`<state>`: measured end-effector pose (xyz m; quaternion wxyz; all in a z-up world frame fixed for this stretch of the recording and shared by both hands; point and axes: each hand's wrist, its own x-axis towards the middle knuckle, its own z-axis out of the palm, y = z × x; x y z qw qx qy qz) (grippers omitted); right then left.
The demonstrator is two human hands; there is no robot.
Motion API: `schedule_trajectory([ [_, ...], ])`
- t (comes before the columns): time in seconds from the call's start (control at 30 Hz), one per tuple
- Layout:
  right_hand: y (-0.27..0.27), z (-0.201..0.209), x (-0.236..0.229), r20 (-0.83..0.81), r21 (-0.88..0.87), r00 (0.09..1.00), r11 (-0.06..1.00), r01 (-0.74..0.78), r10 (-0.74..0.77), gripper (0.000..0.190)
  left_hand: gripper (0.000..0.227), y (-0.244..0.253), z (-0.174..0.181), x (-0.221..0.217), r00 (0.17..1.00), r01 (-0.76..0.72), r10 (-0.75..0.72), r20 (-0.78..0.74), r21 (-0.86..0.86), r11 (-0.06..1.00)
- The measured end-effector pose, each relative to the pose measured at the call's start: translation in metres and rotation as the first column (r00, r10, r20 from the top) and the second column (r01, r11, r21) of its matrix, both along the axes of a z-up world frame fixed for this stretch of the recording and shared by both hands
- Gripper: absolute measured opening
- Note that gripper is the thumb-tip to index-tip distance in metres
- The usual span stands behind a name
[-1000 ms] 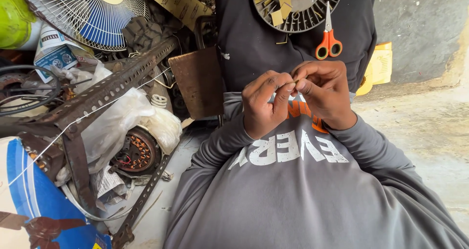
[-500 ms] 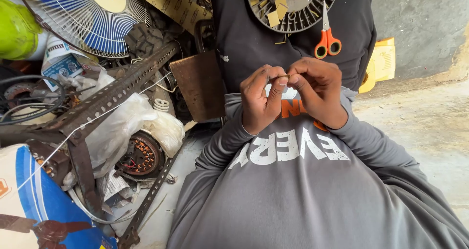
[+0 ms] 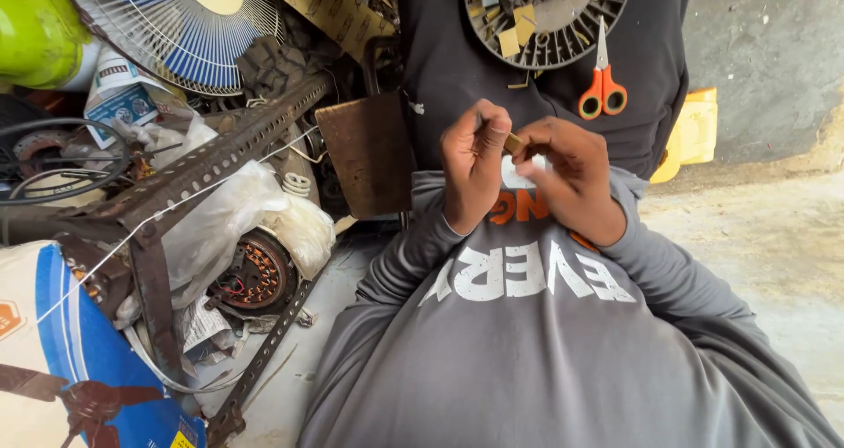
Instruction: The person sits and cuts small rectangular pieces from a sheet of insulating material using scissors, then presses the cut pieces into the slots of a motor commutator segment, fitting each piece by hand and checking the fit as they work around the part.
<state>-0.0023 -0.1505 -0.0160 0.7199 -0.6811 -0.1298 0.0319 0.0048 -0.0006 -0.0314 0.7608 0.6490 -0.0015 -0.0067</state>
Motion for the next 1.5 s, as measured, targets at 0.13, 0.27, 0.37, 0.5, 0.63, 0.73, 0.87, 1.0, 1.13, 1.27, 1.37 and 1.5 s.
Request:
schedule_trajectory([
  [0.13, 0.003, -0.021, -0.001, -0.124, 0.203, 0.991, 0.977, 0.068, -0.043, 0.015, 0.026, -0.008, -0.012, -0.004, 0.999, -0.018, 0.019, 0.031, -0.026, 1.000],
  [0.27, 0.000, -0.028, 0.002, -0.269, 0.381, 0.962, 0.912, 0.155, -0.052, 0.008, 0.026, -0.003, 0.005, 0.004, 0.981, -0.003, -0.021, 0.193, 0.126, 0.992],
  [0.37, -0.007, -0.031, 0.001, -0.268, 0.377, 0.961, 0.911, 0.165, -0.063, 0.008, 0.023, 0.008, 0.014, 0.008, 0.938, 0.047, -0.177, 0.297, 0.398, 0.916],
  [0.5, -0.015, -0.022, 0.003, -0.227, 0.200, 0.971, 0.972, 0.122, -0.076, 0.012, 0.022, 0.021, 0.013, 0.012, 0.920, 0.285, -0.366, 0.139, 0.404, 0.869],
  [0.63, -0.010, -0.021, 0.004, -0.304, 0.255, 0.951, 0.958, 0.134, -0.052, 0.017, 0.021, 0.005, 0.011, 0.004, 0.947, 0.166, -0.232, 0.223, 0.279, 0.946],
  [0.73, -0.012, -0.023, 0.002, -0.308, 0.334, 0.949, 0.926, 0.177, -0.070, 0.015, 0.021, 0.000, 0.009, 0.003, 0.973, 0.107, -0.144, 0.179, 0.200, 0.974],
  [0.87, -0.027, -0.016, 0.001, -0.311, 0.216, 0.949, 0.970, 0.111, -0.039, 0.006, 0.019, 0.011, 0.013, 0.007, 0.927, 0.207, -0.284, 0.243, 0.300, 0.931],
  [1.0, -0.029, -0.015, 0.007, -0.348, 0.287, 0.934, 0.958, 0.020, 0.085, 0.008, 0.018, 0.012, 0.009, 0.007, 0.910, 0.224, -0.303, 0.283, 0.278, 0.934],
  [1.13, -0.034, -0.036, 0.009, -0.368, 0.502, 0.907, 0.865, 0.007, 0.206, 0.012, 0.015, 0.003, 0.014, 0.000, 0.952, 0.177, -0.222, 0.212, 0.214, 0.961],
  [1.27, -0.035, -0.041, 0.004, -0.362, 0.587, 0.902, 0.809, 0.023, 0.237, 0.015, 0.008, -0.002, 0.009, -0.008, 0.948, 0.083, -0.169, 0.270, 0.304, 0.949],
  [1.37, -0.034, -0.040, 0.001, -0.325, 0.563, 0.928, 0.826, 0.034, 0.183, 0.015, 0.008, -0.002, 0.007, -0.010, 0.938, 0.026, -0.158, 0.310, 0.390, 0.920],
  [1.5, -0.034, -0.042, 0.003, -0.286, 0.595, 0.939, 0.804, 0.015, 0.194, 0.015, 0.009, -0.002, 0.010, -0.012, 0.930, 0.039, -0.177, 0.323, 0.393, 0.919],
])
